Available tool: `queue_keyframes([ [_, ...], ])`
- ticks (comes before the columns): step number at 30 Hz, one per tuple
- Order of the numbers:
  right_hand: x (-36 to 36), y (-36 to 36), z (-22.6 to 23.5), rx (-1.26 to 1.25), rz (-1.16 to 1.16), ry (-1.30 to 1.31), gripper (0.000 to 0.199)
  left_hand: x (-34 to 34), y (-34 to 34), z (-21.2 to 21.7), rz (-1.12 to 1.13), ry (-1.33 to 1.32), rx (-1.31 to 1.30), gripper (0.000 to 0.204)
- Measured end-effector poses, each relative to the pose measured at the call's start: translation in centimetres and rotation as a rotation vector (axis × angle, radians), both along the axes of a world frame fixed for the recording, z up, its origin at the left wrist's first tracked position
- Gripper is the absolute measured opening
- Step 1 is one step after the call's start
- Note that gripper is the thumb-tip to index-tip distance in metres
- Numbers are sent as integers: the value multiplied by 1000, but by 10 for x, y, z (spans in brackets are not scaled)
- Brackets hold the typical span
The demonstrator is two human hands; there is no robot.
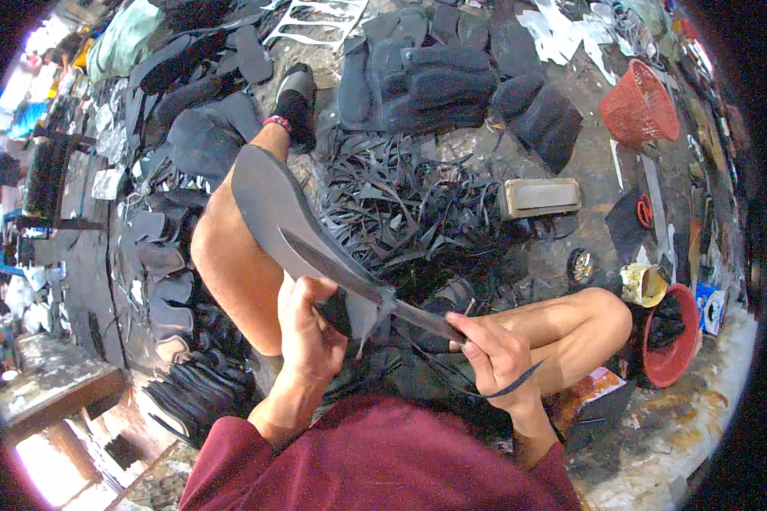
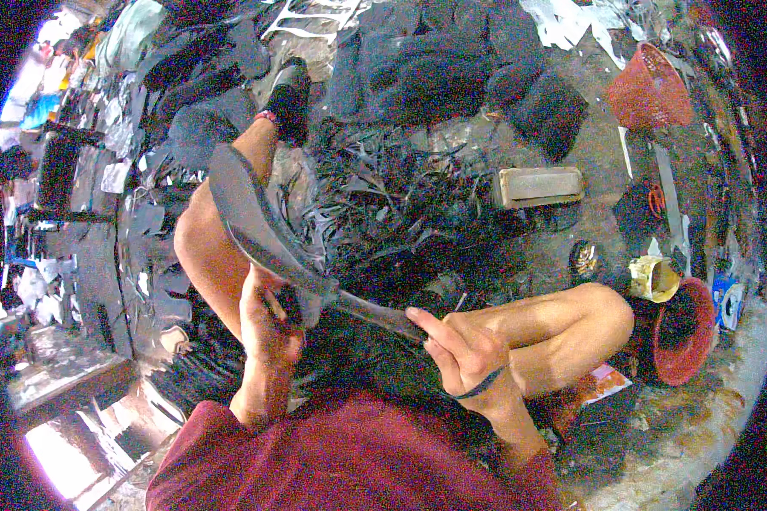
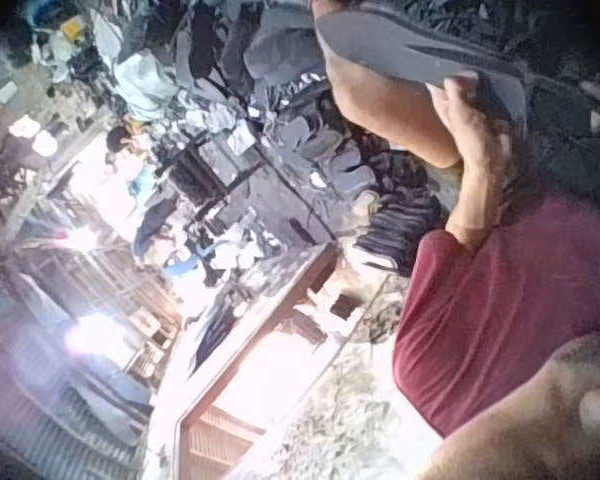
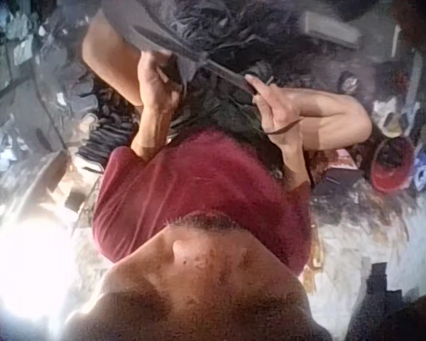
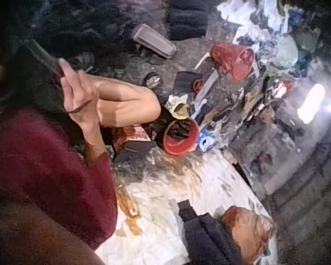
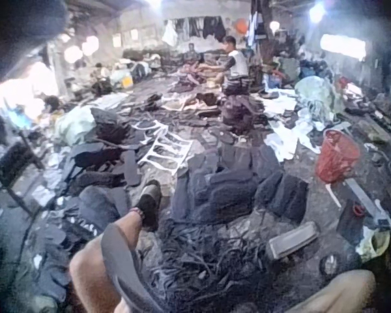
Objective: The person sits on the floor and uses a knife to cut and trim black rubber pieces. They repeatedly hold the rubber, slice off strips, and place the trimmed pieces aside. The process continues with multiple rubber pieces throughout the clip.
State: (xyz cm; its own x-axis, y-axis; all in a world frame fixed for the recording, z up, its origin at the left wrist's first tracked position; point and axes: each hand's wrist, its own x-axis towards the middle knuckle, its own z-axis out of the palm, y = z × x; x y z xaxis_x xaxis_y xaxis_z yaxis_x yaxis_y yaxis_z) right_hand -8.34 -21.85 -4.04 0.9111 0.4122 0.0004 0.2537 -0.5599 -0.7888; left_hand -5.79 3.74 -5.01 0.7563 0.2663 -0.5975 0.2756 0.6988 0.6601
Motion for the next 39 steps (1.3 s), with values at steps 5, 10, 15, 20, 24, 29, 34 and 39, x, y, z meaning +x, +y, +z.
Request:
queue_keyframes([
  [5, 35, 49, -22, 101, 45, 60, 38, 0, -3, 2, -50, -33, 51, 32],
  [10, 58, 112, -53, 218, -133, -78, 39, 5, -1, 16, -83, 11, -9, 44],
  [15, 91, 150, -61, 228, -286, -158, 35, -8, -1, 3, -152, 59, 50, 47],
  [20, 120, 116, -45, 674, -415, 230, 47, -10, 26, -17, -364, -363, -1075, 38],
  [24, 112, 116, -22, 1004, -338, 527, 64, -1, 3, -31, -632, -451, -1691, 55],
  [29, 136, 92, 12, 1178, -522, 364, 65, -20, -5, -21, -130, -36, -394, 43],
  [34, 149, 75, 21, 1215, -556, 389, 59, -33, 4, 9, 28, -437, 562, 57],
  [39, 130, 105, 14, 1039, -519, 388, 59, -11, -4, 45, -455, -489, 1448, 70],
])
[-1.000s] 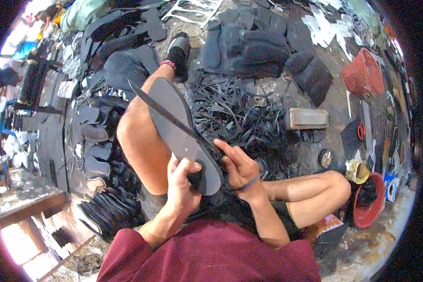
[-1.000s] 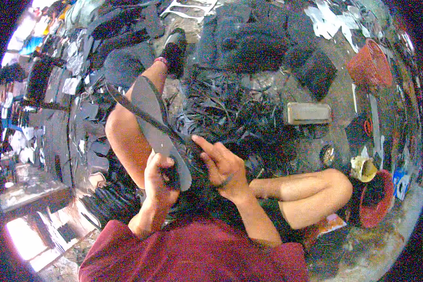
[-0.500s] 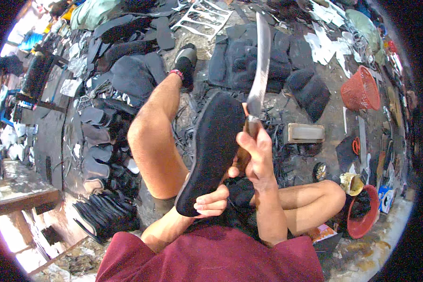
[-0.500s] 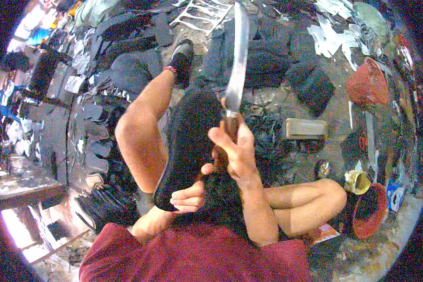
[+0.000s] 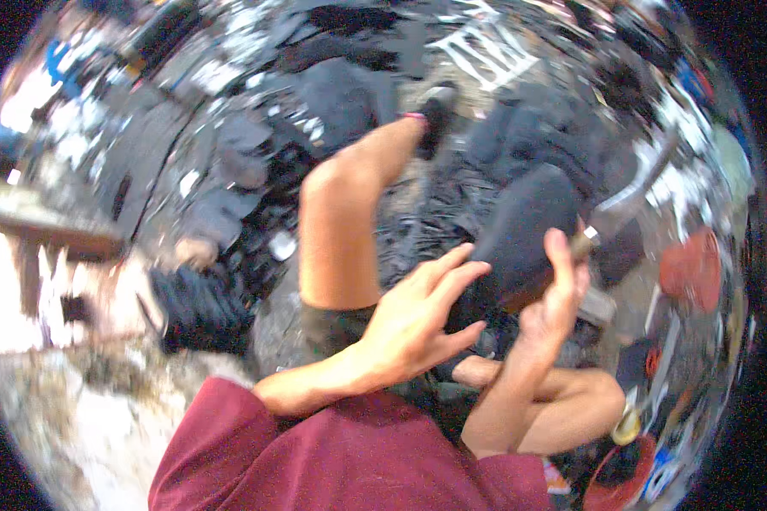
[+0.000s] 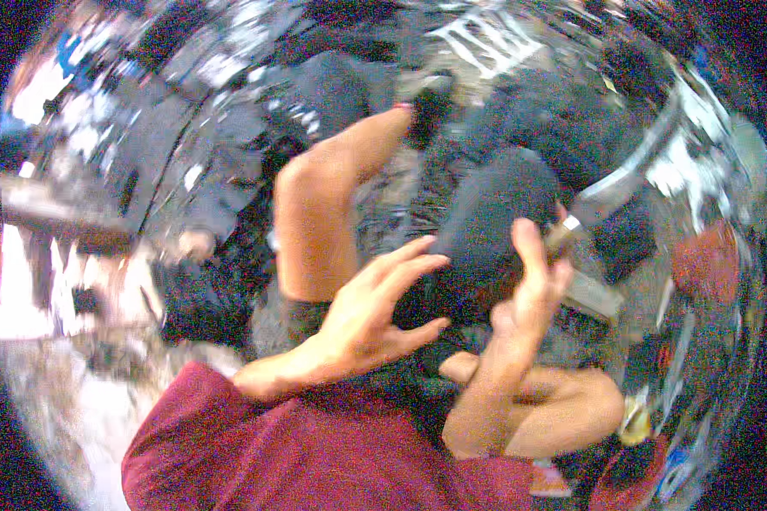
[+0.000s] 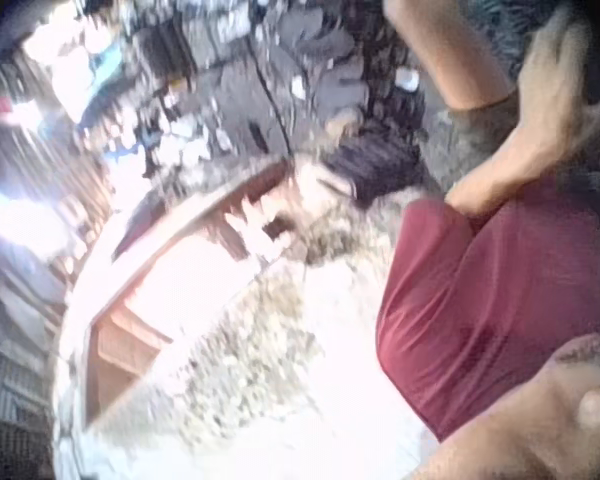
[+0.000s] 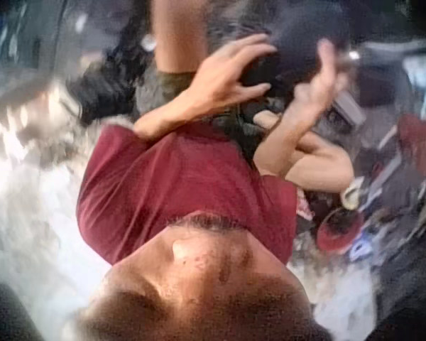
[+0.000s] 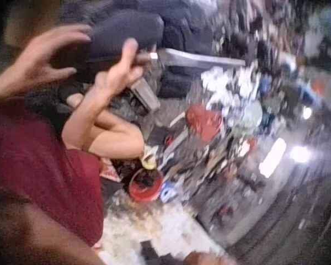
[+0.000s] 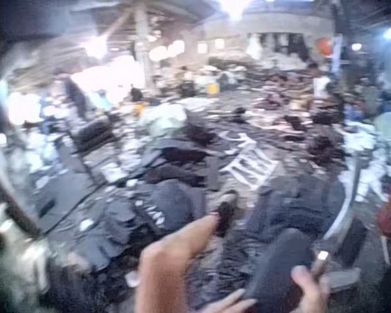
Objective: The person sits on the floor and uses a knife to cut and trim black rubber pieces. They repeatedly hold the rubber, slice off strips, and place the trimmed pieces aside. The process continues with multiple rubber pieces throughout the clip.
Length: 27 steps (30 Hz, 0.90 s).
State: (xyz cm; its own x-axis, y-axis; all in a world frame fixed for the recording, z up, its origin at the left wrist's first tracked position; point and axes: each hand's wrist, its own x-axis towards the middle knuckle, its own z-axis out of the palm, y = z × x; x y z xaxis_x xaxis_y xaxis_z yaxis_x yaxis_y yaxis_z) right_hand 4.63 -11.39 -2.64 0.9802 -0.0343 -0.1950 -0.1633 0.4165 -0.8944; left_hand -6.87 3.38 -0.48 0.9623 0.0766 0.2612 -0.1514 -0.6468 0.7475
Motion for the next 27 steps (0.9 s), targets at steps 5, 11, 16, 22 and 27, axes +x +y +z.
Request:
queue_keyframes([
  [5, -27, -28, 9, -31, -53, 119, 50, -40, 122, -12, 601, -165, -59, 47],
  [11, -56, -190, -41, 170, 348, -82, 53, -267, 347, -78, 1582, 248, 415, 50],
  [16, -96, -173, 65, 58, -240, -64, 40, -348, 384, -133, 1808, 686, 721, 52],
  [22, -86, -246, 113, -629, -920, 25, 64, -316, 382, -110, 1479, 1168, 750, 64],
  [27, -78, -355, 28, -668, -774, -58, 54, -325, 413, -115, 1388, 882, 959, 55],
])
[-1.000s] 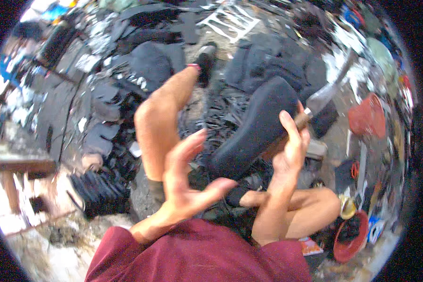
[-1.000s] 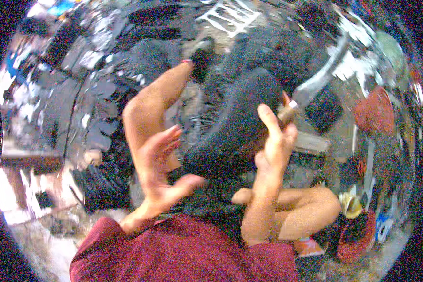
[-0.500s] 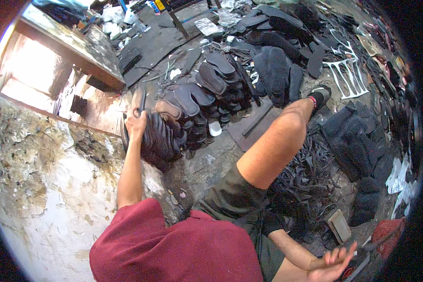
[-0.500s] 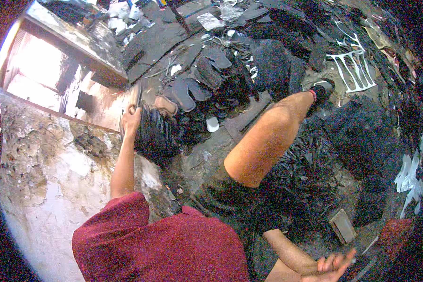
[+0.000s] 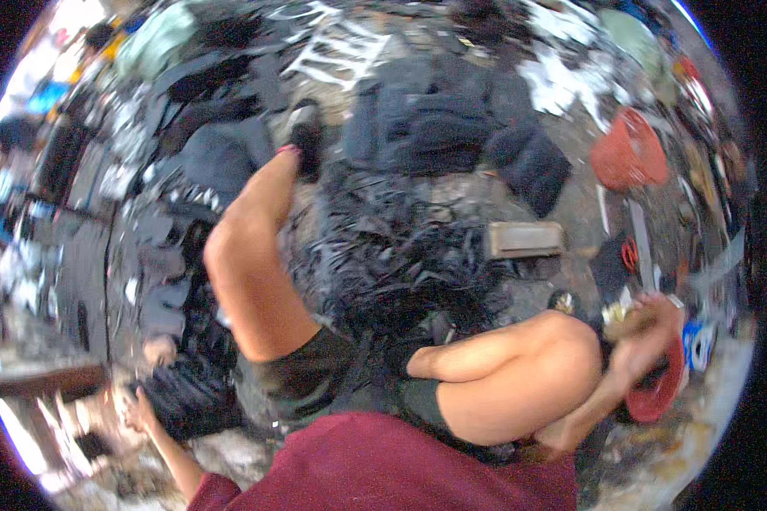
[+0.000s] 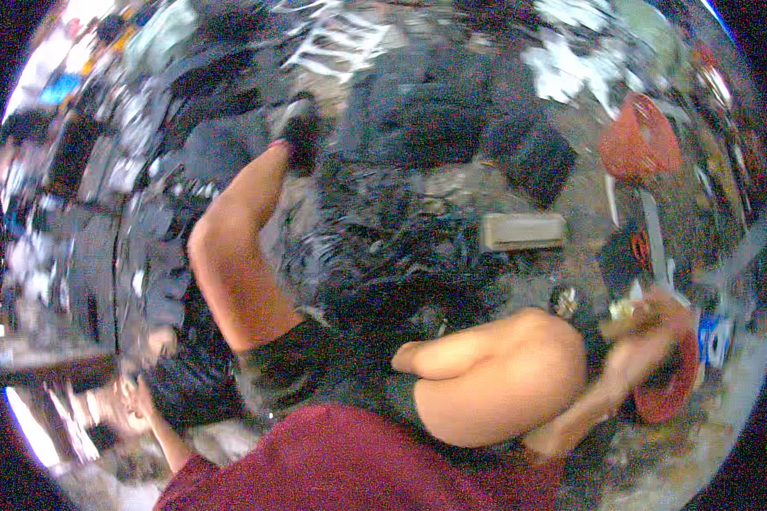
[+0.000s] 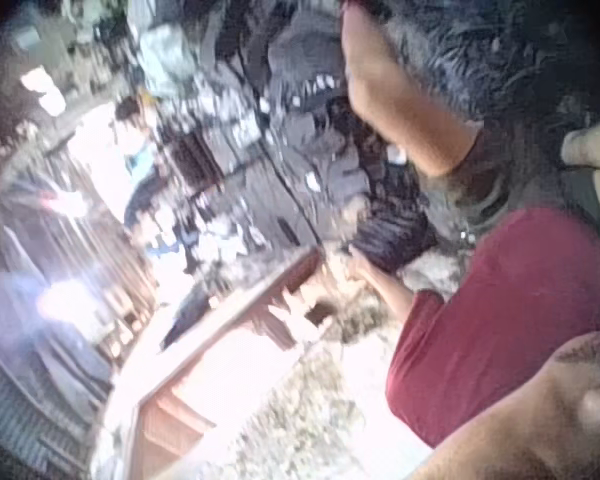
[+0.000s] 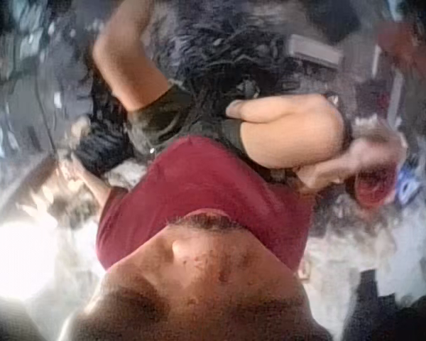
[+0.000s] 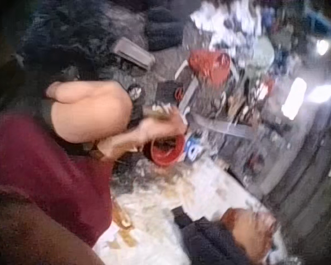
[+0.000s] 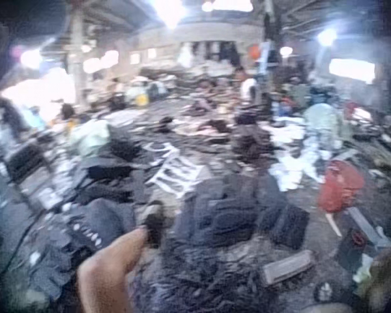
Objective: The person sits on the floor and uses a knife to cut and trim black rubber pieces. They repeatedly hold the rubber, slice off strips, and place the trimmed pieces aside. The process continues with multiple rubber pieces throughout the clip.
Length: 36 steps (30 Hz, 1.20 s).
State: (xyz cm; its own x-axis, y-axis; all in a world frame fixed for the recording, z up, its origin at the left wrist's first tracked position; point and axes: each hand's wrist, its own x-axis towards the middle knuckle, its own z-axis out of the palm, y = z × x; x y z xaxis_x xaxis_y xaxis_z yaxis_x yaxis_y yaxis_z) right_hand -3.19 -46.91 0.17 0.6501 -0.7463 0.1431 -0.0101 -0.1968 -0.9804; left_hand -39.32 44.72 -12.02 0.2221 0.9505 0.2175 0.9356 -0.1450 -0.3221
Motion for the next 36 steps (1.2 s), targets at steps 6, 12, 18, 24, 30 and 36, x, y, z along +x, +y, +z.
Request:
queue_keyframes([
  [6, 37, 80, -210, 290, 156, 474, 43, 256, -8, 91, -1040, -627, 165, 43],
  [12, 55, 104, -275, 449, 99, 447, 27, 584, -322, 125, -1784, -490, -346, 44],
  [18, -54, 80, -302, 371, -199, 460, 27, 733, -450, -30, -2115, 47, -493, 57],
  [24, 7, 55, -270, -194, -173, 359, 47, 744, -543, -135, -1718, 68, -439, 122],
  [30, 78, 40, -278, -643, 86, 587, 66, 759, -541, -51, -1826, 214, -603, 74],
  [36, 44, 76, -301, -653, 181, 536, 68, 751, -426, 38, -916, -562, -1533, 25],
])
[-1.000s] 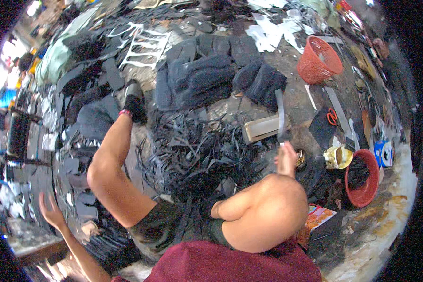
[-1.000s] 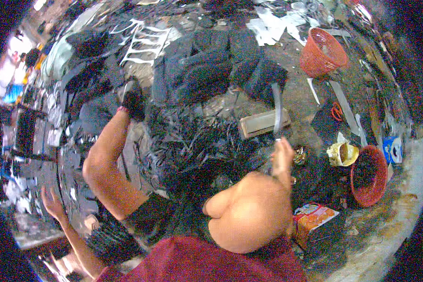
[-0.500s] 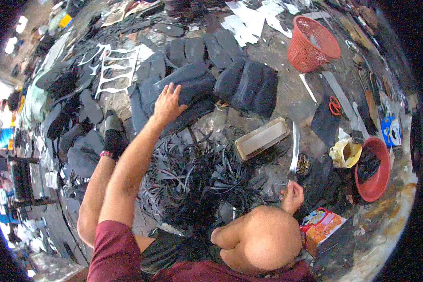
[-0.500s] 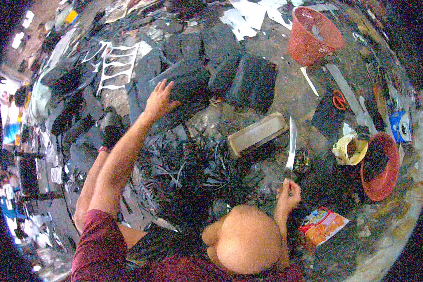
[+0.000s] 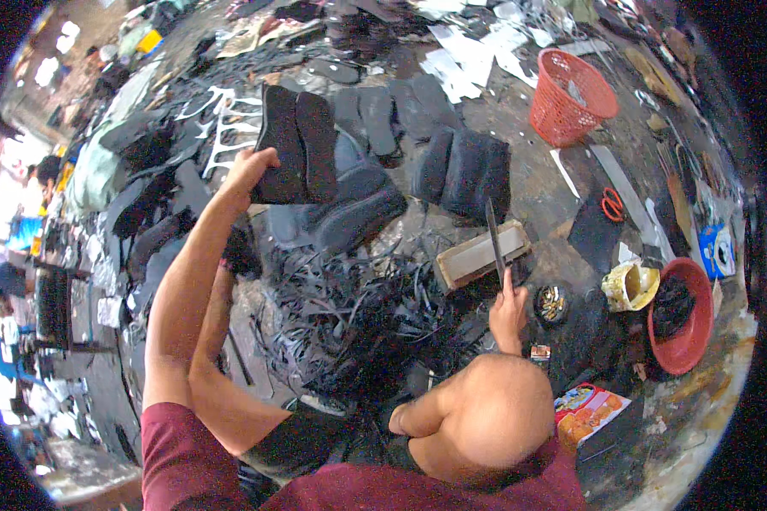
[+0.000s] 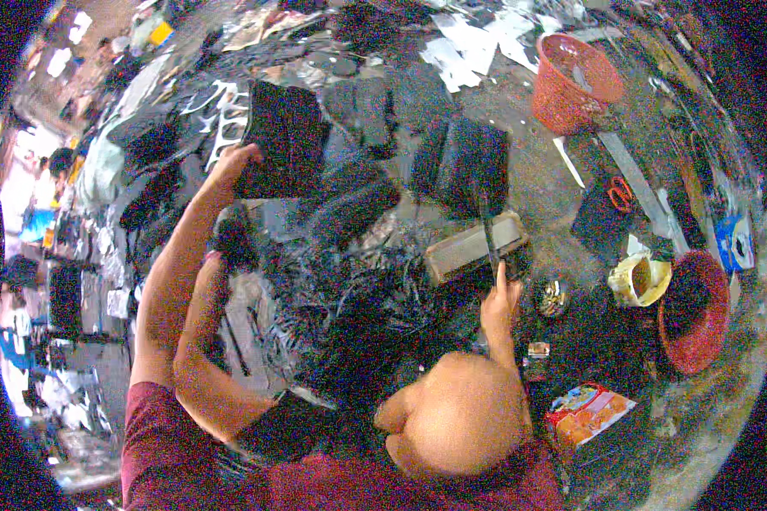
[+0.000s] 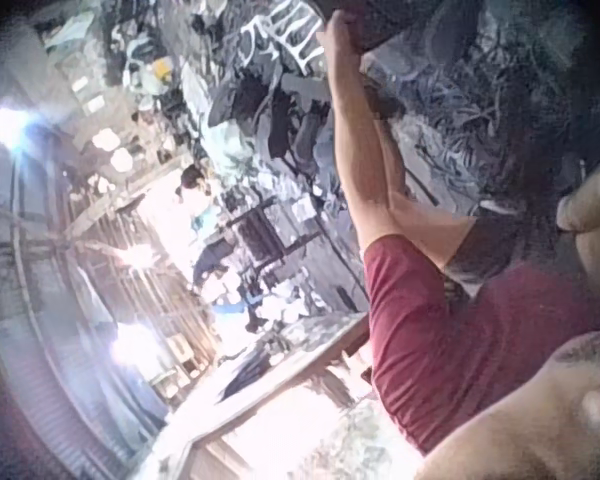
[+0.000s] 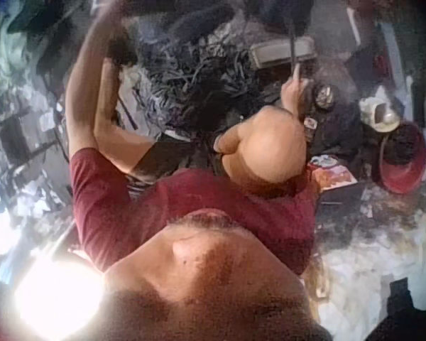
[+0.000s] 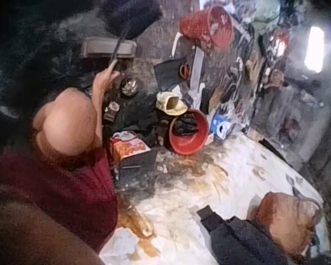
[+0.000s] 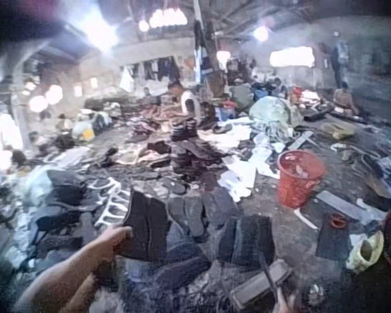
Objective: The person sits on the floor and uses a knife to cut and trim black rubber pieces. They repeatedly hold the rubber, slice off strips, and place the trimmed pieces aside. The process continues with multiple rubber pieces throughout the clip.
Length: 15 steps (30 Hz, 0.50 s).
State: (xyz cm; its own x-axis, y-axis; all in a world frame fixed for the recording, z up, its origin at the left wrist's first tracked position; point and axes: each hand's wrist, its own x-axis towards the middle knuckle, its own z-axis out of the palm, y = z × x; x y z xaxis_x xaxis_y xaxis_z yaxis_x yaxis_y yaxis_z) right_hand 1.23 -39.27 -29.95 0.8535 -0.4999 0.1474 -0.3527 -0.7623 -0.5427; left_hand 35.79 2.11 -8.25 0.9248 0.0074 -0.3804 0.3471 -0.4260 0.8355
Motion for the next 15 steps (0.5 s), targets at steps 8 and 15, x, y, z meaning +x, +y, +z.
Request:
queue_keyframes([
  [8, -124, 4, 163, 431, 15, -137, 49, -206, 22, 149, -40, 31, -600, 30],
  [15, -61, 41, 371, 908, 286, -390, 67, -292, 83, 81, -480, 299, -322, 46],
])
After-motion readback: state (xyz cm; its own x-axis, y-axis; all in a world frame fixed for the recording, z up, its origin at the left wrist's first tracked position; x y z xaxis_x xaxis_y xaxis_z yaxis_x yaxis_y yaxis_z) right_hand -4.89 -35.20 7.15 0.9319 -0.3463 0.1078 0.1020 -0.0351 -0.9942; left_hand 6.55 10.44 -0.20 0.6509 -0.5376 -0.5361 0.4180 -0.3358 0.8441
